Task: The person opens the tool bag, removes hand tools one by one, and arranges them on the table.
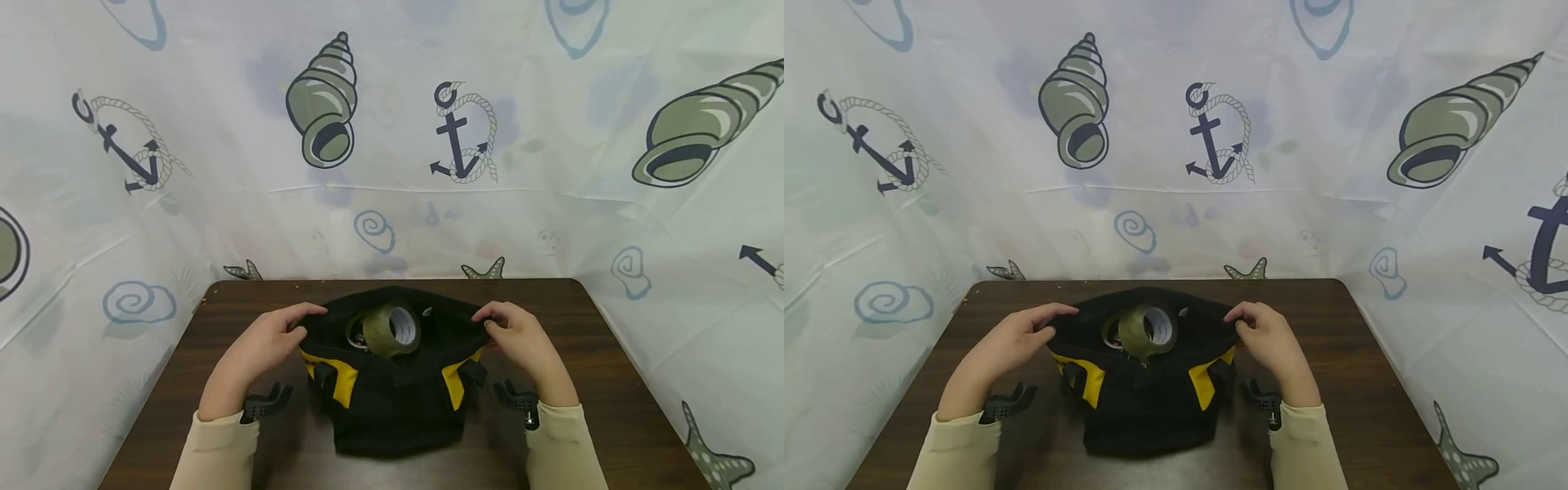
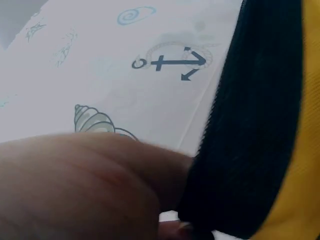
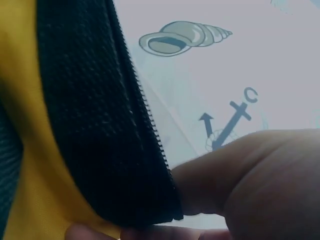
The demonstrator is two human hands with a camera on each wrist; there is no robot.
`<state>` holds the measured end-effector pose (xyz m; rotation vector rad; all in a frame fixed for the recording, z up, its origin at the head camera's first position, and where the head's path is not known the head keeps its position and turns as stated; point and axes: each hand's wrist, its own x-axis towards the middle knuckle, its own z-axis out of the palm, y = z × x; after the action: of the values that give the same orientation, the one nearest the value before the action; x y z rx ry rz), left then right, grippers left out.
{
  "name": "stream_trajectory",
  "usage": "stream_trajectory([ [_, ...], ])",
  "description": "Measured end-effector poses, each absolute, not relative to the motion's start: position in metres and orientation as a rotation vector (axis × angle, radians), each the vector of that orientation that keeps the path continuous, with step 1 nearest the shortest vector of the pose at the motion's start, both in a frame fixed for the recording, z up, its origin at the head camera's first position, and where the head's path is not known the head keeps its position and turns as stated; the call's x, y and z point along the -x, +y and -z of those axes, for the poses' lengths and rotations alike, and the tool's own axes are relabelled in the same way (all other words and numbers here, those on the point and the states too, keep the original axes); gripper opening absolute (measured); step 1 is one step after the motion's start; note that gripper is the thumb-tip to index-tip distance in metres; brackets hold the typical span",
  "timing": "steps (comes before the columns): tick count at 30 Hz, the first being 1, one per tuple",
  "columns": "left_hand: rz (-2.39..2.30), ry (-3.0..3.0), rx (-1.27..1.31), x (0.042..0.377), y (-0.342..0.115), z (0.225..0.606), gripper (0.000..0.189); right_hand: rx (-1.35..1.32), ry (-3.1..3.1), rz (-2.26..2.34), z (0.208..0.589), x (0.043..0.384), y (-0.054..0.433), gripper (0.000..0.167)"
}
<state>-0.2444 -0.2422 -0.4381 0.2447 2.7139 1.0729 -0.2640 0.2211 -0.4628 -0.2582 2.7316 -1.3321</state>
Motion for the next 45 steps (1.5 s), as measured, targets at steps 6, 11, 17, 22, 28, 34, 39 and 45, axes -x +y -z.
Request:
stream_trajectory([
  [6, -1.034, 2.732, -0.426, 0.243, -0.237, 0.442, 0.053, 0.351, 2.633, 1.38, 0.46, 0.259, 0.217, 0.02],
  [11, -1.011, 2.744, -0.533, 0.241, -0.225, 0.446, 0.055, 0.462, 2.554, 1.421, 0.456, 0.254, 0.212, 0.023],
  [17, -0.981, 2.719, -0.566, 0.239, -0.209, 0.451, 0.089, 0.449, 2.539, 1.428, 0.454, 0.251, 0.206, 0.013],
  [22, -0.919, 2.778, -0.597, 0.236, -0.204, 0.452, 0.101, 0.464, 2.569, 1.395, 0.453, 0.247, 0.199, 0.017],
  [28, -0.902, 2.767, -0.551, 0.236, -0.204, 0.453, 0.103, 0.538, 2.608, 1.675, 0.435, 0.235, 0.184, 0.02],
  [34, -0.915, 2.747, -0.584, 0.236, -0.207, 0.452, 0.098, 0.678, 2.262, 1.929, 0.397, 0.226, 0.158, 0.027],
  [39, -0.906, 2.74, -0.568, 0.236, -0.208, 0.45, 0.097, 0.651, 2.207, 1.791, 0.368, 0.237, 0.12, 0.03],
  [45, -0.9, 2.713, -0.559, 0.235, -0.207, 0.449, 0.1, 0.529, 2.215, 1.682, 0.367, 0.262, 0.076, 0.037],
])
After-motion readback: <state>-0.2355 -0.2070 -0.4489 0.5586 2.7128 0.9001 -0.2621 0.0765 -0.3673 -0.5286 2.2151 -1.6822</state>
